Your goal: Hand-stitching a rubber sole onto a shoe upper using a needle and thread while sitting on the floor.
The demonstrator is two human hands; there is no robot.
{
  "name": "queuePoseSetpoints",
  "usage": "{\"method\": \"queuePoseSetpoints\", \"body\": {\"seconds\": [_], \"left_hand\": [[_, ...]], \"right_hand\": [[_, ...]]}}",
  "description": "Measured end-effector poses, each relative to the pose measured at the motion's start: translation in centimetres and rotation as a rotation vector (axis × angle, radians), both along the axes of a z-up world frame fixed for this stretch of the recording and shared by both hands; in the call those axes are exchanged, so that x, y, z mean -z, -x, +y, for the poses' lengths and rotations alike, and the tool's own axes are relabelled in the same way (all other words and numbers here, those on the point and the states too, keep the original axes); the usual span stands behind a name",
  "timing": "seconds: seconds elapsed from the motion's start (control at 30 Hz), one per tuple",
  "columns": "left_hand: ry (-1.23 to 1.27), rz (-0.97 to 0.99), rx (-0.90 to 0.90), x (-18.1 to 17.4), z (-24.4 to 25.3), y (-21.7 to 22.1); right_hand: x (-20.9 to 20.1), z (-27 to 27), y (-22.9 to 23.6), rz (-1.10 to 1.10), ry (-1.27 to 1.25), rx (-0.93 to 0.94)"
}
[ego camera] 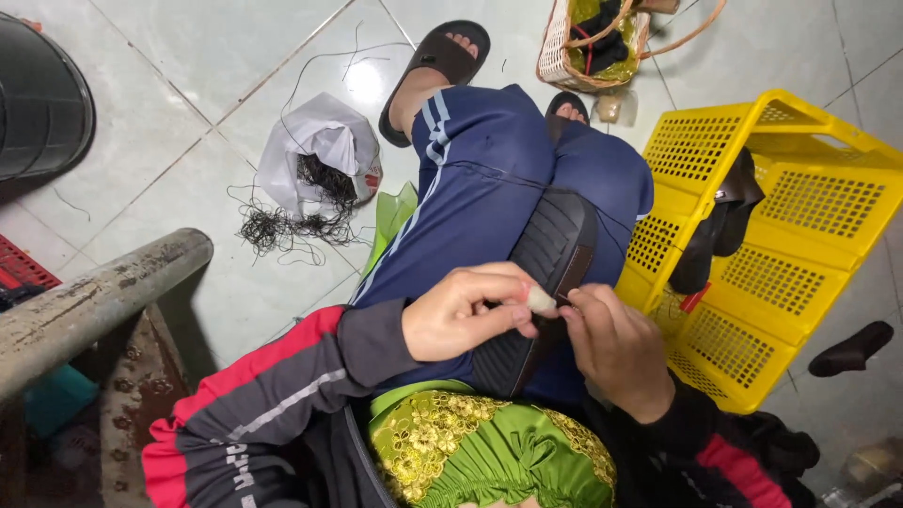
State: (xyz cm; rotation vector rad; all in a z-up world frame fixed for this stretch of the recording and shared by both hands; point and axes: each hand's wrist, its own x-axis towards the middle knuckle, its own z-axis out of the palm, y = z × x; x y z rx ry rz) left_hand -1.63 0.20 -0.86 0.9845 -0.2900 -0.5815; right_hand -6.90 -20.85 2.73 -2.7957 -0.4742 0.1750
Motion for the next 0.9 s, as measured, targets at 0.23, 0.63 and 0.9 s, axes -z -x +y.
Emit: {"method": "queuePoseSetpoints", "body": {"seconds": [0.23, 0.63, 0.9], "left_hand": [[-0.526, -0.153, 0.095, 2.0, -1.3, 0.3], [-0.725, -0.962, -0.118, -2.3, -2.7, -0.3], [-0.626, -1.093, -0.184, 0.1, -1.6, 1.3]], "right_hand": [[0.7, -1.2, 0.8, -0.166, -0.173, -0.012], [-3.7, -5.3, 1.1, 0.148, 0.132, -0.088], [-0.8, -3.0, -0.4, 0.104, -0.239, -0.097]]}}
